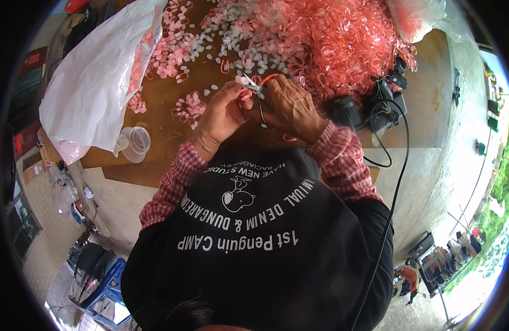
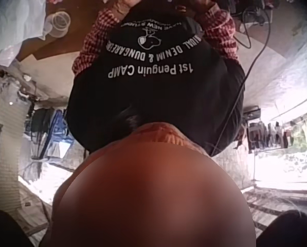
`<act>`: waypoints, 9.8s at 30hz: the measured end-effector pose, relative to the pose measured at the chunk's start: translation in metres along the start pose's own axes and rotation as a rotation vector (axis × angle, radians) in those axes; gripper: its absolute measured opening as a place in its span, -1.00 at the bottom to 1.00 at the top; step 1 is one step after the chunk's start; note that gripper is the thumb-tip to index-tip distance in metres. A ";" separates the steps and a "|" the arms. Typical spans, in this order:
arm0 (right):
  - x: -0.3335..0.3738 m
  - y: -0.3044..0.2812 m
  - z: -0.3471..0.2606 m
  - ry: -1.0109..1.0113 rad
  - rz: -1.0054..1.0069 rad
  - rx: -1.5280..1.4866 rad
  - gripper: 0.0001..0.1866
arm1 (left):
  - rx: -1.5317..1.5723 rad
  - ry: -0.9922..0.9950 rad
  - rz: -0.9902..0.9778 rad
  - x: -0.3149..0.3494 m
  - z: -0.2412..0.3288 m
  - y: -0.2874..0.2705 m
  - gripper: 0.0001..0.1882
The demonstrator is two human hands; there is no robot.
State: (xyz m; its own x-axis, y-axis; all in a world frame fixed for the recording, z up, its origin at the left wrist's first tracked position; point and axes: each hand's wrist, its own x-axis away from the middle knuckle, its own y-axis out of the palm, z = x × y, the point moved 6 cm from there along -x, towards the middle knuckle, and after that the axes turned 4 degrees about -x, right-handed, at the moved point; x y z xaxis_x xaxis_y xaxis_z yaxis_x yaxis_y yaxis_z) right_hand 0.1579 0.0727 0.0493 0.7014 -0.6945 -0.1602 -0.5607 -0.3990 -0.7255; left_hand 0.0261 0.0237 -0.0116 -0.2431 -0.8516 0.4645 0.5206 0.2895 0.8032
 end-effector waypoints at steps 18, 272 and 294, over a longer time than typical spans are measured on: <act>0.009 0.015 0.005 0.023 0.004 0.055 -0.59 | 0.010 -0.136 -0.037 0.010 0.000 0.009 -0.88; -0.016 0.043 -0.023 0.010 0.065 -0.234 -0.77 | -0.540 0.329 0.466 0.019 0.036 -0.048 -0.86; -0.004 0.017 0.001 0.213 -0.048 -0.149 -0.45 | -0.305 0.343 0.203 0.023 0.042 -0.009 -0.76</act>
State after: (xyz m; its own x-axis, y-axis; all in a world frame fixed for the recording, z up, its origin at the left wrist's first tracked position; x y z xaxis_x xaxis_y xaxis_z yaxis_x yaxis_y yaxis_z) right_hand 0.1462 0.0691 0.0362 0.6296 -0.7764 0.0282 -0.5986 -0.5079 -0.6195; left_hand -0.0188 0.0200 0.0081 0.1439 -0.9010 0.4093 0.7578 0.3664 0.5400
